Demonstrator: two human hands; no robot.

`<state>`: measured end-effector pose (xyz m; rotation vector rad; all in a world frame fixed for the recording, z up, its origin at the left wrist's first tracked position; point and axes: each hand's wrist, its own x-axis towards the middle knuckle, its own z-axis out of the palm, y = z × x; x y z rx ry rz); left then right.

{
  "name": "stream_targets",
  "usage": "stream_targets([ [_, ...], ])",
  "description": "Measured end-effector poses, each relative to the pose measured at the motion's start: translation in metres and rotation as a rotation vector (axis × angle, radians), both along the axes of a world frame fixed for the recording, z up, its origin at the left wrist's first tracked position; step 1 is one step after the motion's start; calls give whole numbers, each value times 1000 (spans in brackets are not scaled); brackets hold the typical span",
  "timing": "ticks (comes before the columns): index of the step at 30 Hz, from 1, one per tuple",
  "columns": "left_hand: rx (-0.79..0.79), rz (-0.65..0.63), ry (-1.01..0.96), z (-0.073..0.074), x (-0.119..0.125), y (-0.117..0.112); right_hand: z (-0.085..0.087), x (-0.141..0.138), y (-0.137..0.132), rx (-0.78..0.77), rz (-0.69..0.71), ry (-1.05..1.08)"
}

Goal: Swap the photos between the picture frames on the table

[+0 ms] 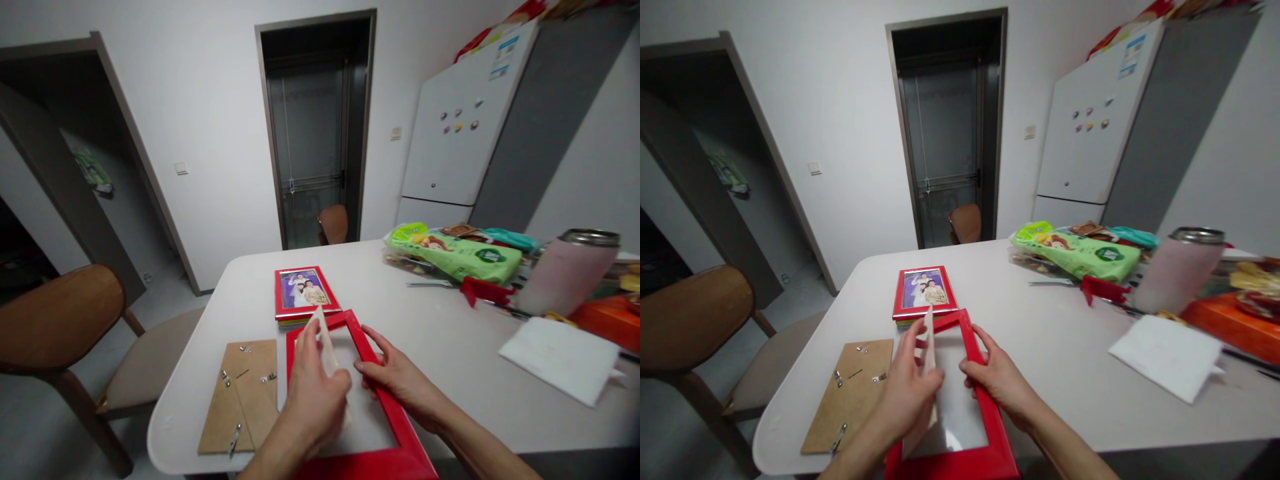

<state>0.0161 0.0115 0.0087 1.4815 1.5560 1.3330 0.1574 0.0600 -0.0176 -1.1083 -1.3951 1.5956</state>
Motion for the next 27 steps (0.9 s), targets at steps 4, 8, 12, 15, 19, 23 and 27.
stream_targets([
  [4,-17,112,-236,8,-54,-14,-23,12,17,153,-59,-313],
  [8,-129,190,-418,-22,-91,-27,-39,19,29,405,-162,-684],
  [12,-186,271,-337,-58,-103,-30,-44,18,29,536,-156,-861],
  [15,-154,297,-140,-70,-105,-32,-47,17,26,583,-158,-982],
  [19,-126,272,96,-76,-109,-36,-50,17,25,601,-152,-1069],
  [23,-70,254,208,-77,-107,-45,-46,14,22,718,-187,-1030],
  [27,21,192,304,-74,-93,-57,-43,-8,9,663,-138,-700],
])
